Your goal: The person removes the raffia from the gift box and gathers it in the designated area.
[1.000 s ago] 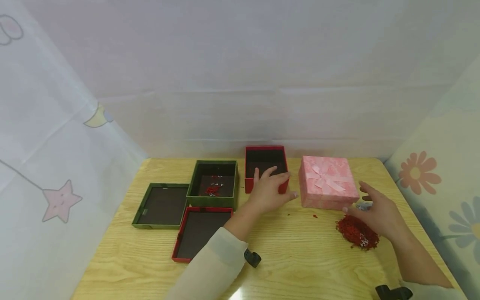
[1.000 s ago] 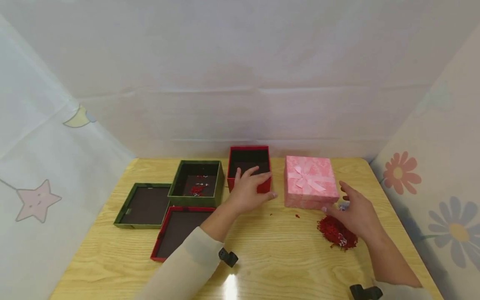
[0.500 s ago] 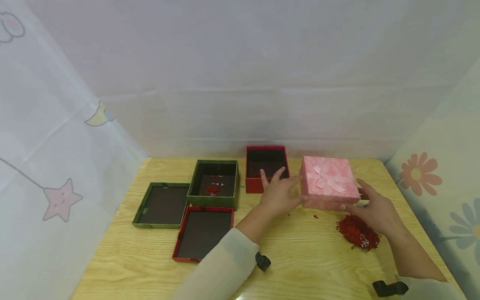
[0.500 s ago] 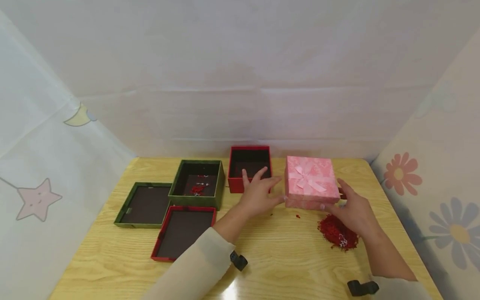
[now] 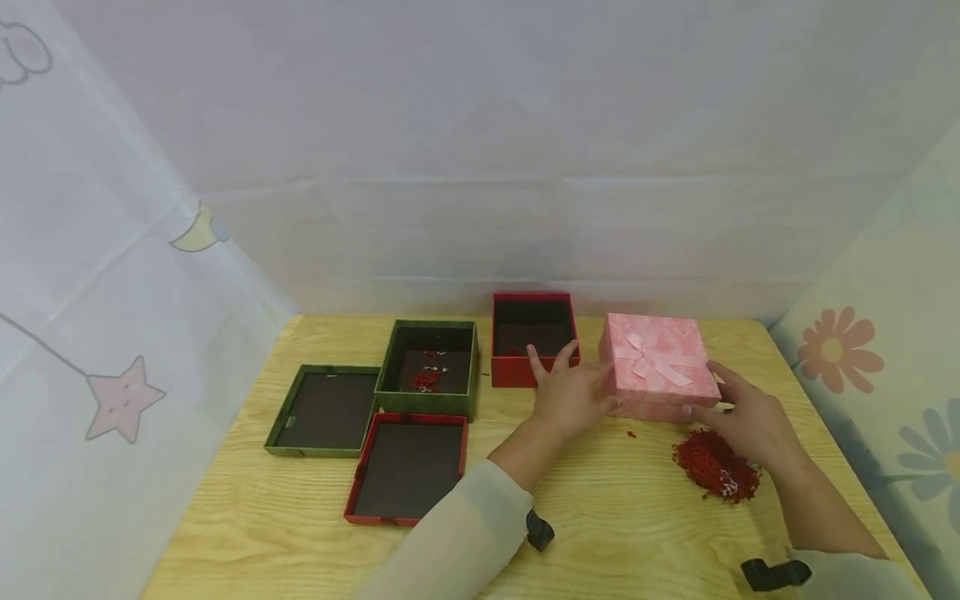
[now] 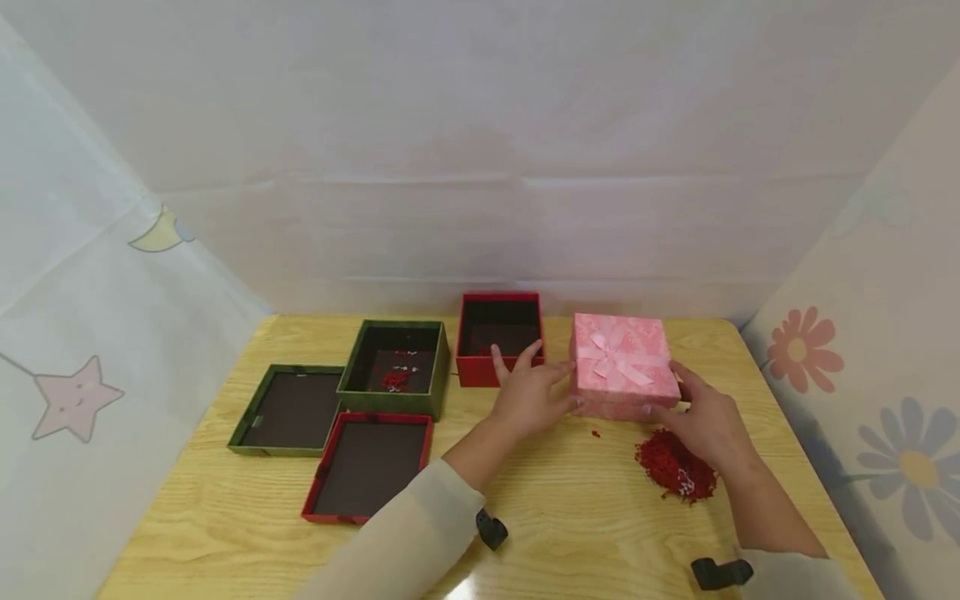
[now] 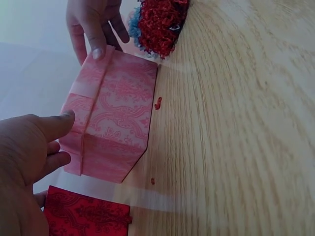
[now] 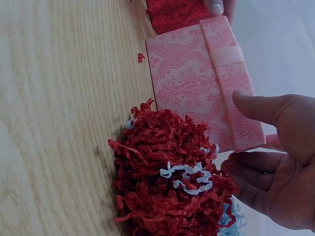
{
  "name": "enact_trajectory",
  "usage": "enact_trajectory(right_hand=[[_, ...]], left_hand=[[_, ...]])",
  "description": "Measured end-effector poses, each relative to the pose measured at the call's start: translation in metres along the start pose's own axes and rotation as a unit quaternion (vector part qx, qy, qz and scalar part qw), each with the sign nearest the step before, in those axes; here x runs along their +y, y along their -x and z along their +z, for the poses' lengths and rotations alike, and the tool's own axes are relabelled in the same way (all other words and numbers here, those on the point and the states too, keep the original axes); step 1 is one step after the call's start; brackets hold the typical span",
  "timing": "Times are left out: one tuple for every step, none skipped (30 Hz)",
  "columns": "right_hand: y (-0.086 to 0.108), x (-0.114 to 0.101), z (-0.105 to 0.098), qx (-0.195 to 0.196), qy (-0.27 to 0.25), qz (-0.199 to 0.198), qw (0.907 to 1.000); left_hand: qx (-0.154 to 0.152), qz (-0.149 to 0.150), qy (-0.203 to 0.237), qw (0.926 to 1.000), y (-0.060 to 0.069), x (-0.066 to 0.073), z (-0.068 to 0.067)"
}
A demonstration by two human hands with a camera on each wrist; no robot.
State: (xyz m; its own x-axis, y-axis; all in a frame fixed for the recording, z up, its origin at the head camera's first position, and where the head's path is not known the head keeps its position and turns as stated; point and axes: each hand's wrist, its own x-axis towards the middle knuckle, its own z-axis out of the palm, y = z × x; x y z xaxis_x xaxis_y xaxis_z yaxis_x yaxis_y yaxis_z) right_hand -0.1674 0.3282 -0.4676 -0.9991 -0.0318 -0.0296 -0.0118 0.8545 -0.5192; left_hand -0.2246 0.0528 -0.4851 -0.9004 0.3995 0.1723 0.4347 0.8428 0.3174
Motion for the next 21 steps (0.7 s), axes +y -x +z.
enact_trajectory(right_hand=[[0.0,0.0,0.0,0.001,-0.001,0.0,1.0],[0.0,0.0,0.001,0.002,-0.002,0.001,1.0],[0.0,0.001,0.001,0.003,-0.002,0.001,1.0],[0.0,0.001,0.001,0.006,-0.003,0.001,1.0],[0.0,0.0,0.001,0.008,-0.004,0.0,1.0],[-0.001,0.0,0.002,0.011,-0.004,-0.001,0.9999],[-0.001,0.0,0.002,0.014,-0.004,-0.002,0.9999],[-0.001,0.0,0.003,0.018,-0.002,-0.003,0.9998],[-0.001,0.0,0.003,0.021,0.0,-0.004,0.9998],[-0.001,0.0,0.003,0.024,0.001,-0.003,0.9997],[-0.001,0.0,0.004,0.026,0.003,-0.002,0.9997],[0.0,0.0,0.004,0.028,0.006,0.0,0.9996],[0.0,0.0,0.004,0.029,0.008,0.003,0.9996],[0.0,0.0,0.004,0.03,0.01,0.007,0.9995],[0.001,0.0,0.004,0.031,0.012,0.011,0.9994],[0.001,0.0,0.004,0.031,0.013,0.014,0.9993],[0.001,-0.001,0.004,0.032,0.014,0.015,0.9993],[0.001,-0.001,0.004,0.034,0.016,0.016,0.9992],[0.001,-0.002,0.003,0.037,0.018,0.015,0.9991],[0.001,-0.002,0.003,0.039,0.019,0.014,0.999],[0.002,-0.003,0.003,0.041,0.02,0.013,0.9989]], left_hand=[[0.004,0.0,-0.006,1.0,0.0,0.001,0.001],[0.008,0.0,-0.012,0.9999,0.0,0.001,0.002],[0.012,-0.001,-0.018,0.9998,-0.001,0.002,0.003],[0.015,-0.003,-0.021,0.9997,-0.001,0.003,0.004],[0.018,-0.005,-0.024,0.9996,-0.001,0.003,0.004],[0.021,-0.007,-0.025,0.9994,-0.001,0.004,0.005],[0.023,-0.011,-0.025,0.9994,-0.001,0.005,0.006],[0.026,-0.013,-0.026,0.9992,-0.001,0.005,0.007],[0.029,-0.016,-0.025,0.9991,-0.001,0.006,0.008],[0.031,-0.018,-0.024,0.999,-0.001,0.007,0.009],[0.034,-0.02,-0.023,0.999,-0.001,0.008,0.01],[0.037,-0.02,-0.023,0.9988,-0.001,0.009,0.01],[0.038,-0.021,-0.021,0.9988,-0.001,0.01,0.011],[0.04,-0.022,-0.02,0.9988,0.0,0.011,0.011],[0.039,-0.022,-0.018,0.9988,0.0,0.012,0.01],[0.038,-0.023,-0.018,0.9989,0.0,0.012,0.01],[0.036,-0.023,-0.018,0.9989,0.0,0.013,0.009],[0.034,-0.024,-0.018,0.999,0.0,0.013,0.007],[0.032,-0.026,-0.014,0.999,0.0,0.014,0.006],[0.031,-0.028,-0.012,0.9991,0.0,0.014,0.006],[0.03,-0.029,-0.009,0.9991,0.0,0.014,0.005]])
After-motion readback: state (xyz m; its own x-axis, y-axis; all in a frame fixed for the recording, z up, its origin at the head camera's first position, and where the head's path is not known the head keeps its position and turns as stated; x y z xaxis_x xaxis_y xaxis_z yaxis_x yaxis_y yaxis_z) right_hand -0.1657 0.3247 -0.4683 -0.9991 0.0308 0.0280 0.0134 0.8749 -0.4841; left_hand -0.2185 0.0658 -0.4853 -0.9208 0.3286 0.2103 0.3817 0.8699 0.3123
